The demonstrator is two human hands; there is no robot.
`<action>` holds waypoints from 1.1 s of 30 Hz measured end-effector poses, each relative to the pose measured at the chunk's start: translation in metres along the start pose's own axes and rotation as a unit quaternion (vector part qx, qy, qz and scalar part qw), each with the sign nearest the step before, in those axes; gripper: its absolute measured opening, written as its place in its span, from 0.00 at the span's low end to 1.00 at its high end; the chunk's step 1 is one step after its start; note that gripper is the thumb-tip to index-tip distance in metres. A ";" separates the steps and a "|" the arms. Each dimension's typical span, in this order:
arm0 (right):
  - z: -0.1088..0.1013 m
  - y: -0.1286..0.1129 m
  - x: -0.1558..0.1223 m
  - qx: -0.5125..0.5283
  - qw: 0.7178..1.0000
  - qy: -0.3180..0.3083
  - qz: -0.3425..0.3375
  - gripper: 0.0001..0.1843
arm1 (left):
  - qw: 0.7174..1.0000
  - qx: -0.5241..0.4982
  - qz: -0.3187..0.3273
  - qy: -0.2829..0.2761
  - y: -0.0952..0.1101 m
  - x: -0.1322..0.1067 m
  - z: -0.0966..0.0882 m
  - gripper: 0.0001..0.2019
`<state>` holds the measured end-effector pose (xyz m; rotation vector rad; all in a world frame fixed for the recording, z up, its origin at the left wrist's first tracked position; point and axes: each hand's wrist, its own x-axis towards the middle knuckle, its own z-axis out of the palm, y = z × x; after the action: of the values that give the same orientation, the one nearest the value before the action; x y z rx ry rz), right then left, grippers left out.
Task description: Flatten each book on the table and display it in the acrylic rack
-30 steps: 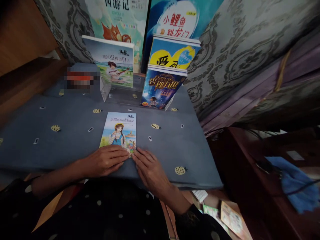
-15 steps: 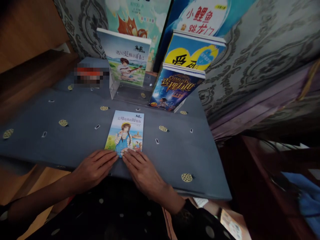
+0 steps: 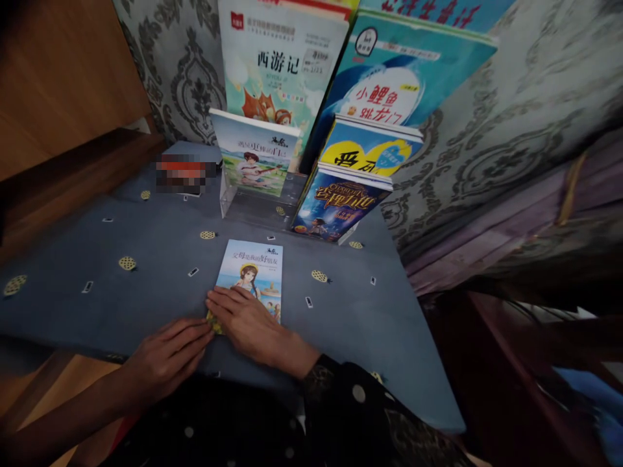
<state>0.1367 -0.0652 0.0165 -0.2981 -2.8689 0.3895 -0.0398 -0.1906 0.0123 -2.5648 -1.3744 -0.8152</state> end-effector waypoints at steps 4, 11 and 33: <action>0.003 0.032 0.021 0.002 1.000 0.018 0.019 0.21 | 1.000 0.019 0.011 0.000 0.000 0.005 0.000 0.13; -0.001 0.101 0.033 0.005 0.987 0.090 0.131 0.22 | 0.995 0.078 0.003 -0.064 -0.003 0.014 0.005 0.16; -0.016 0.087 -0.065 0.142 0.887 0.295 0.325 0.15 | 0.982 0.101 -0.001 -0.162 -0.037 0.106 0.028 0.18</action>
<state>0.2171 0.0061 -0.0063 -1.1115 -2.0168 0.6802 -0.0107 -0.0813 0.0375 -2.6136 -1.4545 -0.2435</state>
